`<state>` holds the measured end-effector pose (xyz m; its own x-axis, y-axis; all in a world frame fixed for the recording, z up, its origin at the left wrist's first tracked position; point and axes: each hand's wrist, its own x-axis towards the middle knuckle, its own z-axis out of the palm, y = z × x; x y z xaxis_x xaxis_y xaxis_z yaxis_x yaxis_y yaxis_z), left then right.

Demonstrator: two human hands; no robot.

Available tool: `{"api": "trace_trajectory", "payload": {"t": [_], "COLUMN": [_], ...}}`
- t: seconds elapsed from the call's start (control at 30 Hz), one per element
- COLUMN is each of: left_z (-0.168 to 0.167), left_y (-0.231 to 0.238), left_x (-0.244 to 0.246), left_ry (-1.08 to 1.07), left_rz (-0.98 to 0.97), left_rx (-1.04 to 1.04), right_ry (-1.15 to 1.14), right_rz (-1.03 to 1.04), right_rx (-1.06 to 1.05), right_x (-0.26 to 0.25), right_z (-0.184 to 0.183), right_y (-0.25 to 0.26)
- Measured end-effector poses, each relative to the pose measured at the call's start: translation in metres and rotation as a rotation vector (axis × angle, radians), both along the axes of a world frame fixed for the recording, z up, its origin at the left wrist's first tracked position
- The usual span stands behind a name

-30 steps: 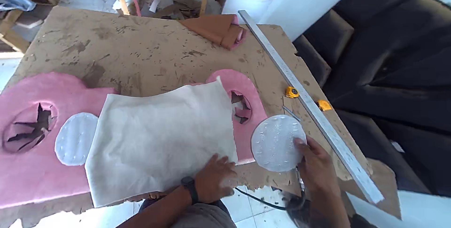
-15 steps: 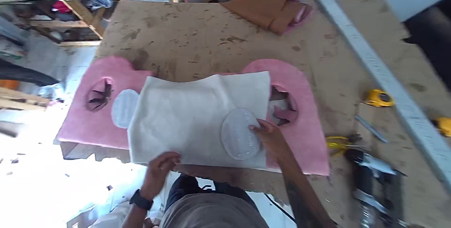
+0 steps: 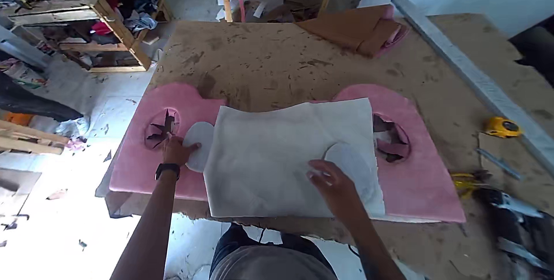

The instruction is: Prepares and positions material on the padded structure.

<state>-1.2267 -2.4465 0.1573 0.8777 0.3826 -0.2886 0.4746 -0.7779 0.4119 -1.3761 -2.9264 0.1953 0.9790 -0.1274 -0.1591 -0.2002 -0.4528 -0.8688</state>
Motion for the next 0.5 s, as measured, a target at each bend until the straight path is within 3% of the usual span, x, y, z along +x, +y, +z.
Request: {"api": "trace_trajectory", "payload": {"t": [0.17, 0.27, 0.33, 0.43, 0.5], "left_z": [0.011, 0.031, 0.047, 0.063, 0.056], "left_y": [0.023, 0.057, 0.066, 0.026, -0.018], "left_x": [-0.007, -0.014, -0.016, -0.036, -0.05], "left_ry": [-0.238, -0.439, -0.464, -0.34, -0.235], "left_rz": [0.121, 0.198, 0.18, 0.005, -0.091], "left_rx": [-0.523, -0.686, -0.772, -0.865, -1.033], "right_ry": [0.015, 0.031, 0.042, 0.095, 0.086], "right_rz": [-0.037, 0.015, 0.025, 0.015, -0.047], "right_rx": [0.157, 0.164, 0.21, 0.525, 0.676], "right_x": [-0.022, -0.028, -0.026, -0.006, 0.013], "right_z": [-0.017, -0.009, 0.0, 0.017, 0.022], "right_y": [0.089, 0.129, 0.156, 0.199, 0.222]}}
